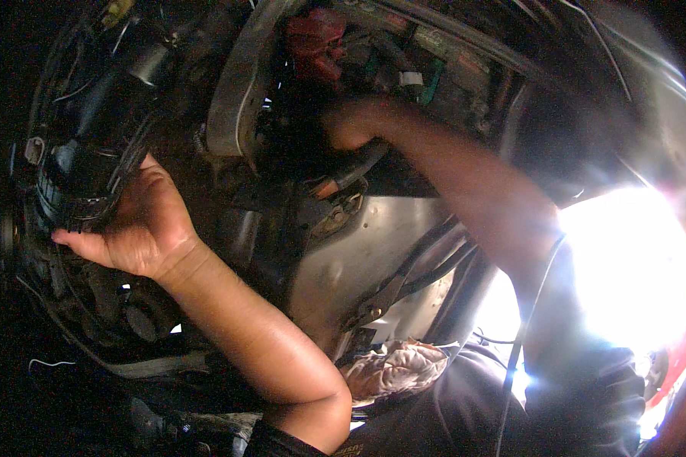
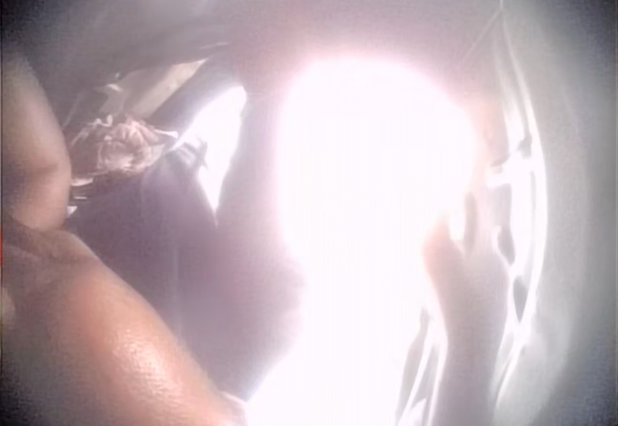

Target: The person carries a car part to a vehicle with its hood open and installs it into the engine bay. They position the part, connect electrical connectors, and secure it with bolts using a wrench.

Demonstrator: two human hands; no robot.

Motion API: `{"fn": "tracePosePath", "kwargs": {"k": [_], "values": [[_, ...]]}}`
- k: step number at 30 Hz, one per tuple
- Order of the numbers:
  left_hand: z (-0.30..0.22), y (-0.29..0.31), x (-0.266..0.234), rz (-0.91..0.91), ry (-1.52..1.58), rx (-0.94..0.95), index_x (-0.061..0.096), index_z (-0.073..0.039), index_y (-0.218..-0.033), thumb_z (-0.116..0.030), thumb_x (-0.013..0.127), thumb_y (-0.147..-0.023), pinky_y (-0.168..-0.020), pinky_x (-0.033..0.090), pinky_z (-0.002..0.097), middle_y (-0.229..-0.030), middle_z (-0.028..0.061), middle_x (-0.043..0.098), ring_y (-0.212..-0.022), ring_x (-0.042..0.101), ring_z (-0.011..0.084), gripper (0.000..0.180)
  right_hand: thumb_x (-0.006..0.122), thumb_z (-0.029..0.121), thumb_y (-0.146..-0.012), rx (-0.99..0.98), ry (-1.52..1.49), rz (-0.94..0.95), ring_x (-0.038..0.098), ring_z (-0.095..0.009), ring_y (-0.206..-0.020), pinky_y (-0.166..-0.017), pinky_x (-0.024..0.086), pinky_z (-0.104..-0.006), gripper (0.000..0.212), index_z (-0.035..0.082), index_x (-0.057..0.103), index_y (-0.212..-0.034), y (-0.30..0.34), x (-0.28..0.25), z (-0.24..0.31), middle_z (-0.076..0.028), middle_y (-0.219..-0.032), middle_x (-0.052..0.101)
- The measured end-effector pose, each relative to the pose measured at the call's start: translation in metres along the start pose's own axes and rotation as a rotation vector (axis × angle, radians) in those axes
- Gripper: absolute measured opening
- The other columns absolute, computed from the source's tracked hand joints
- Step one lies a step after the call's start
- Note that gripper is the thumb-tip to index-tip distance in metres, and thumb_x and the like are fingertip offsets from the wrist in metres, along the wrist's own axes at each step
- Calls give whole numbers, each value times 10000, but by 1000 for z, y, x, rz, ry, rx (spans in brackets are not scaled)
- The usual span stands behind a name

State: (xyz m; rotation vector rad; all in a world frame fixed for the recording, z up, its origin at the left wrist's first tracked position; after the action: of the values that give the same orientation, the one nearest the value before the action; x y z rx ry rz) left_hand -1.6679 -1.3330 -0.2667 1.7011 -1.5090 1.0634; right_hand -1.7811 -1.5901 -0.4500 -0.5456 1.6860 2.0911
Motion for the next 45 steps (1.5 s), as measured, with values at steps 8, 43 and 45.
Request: {"fn": "tracePosePath", "kwargs": {"k": [8, 43, 45], "values": [[7, 2, 6, 56, -51, -13, 564, -104, -1449, -492, 910, -724, -1170, 386, 556, -1490, 136, 569, -1392, 496, 366, 893, 755, 149, -831, 10, -597, -723, 696, -333, -1014, -883, 553, -464, 351, 68, 685, -1165, 128, -68, 24, -182, -1041, 717], [29, 20, 12, 93, -220, -119, 457, -88, -1530, -493, 783, -876, -1195, 367, 568, -1551, 173, 492, -1407, 486, 391, 835, 551, -39, -879, 16, -293, -803, 727, -328, -1069, -926, 584, -456, 461, 90, 691, -1299, 164, -68, 45, -210, -1125, 737], [28, 19, 13, 95, -202, -113, 466, -89, -1523, -474, 794, -871, -1195, 369, 564, -1549, 172, 495, -1407, 487, 388, 825, 580, -20, -871, 188, -175, -780, 731, -341, -1051, -912, 593, -468, 440, 81, 700, -1282, 161, -86, 30, -222, -1096, 739]]}}
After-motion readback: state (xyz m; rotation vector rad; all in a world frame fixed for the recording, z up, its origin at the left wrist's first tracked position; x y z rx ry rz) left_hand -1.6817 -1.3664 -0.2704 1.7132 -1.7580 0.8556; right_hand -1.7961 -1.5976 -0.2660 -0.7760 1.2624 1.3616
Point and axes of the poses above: each hand's wrist, its own y-axis away from the middle knuckle, its own x-axis out of the palm, z = x × y, the point moved 6 cm from there along -y, towards the middle knuckle
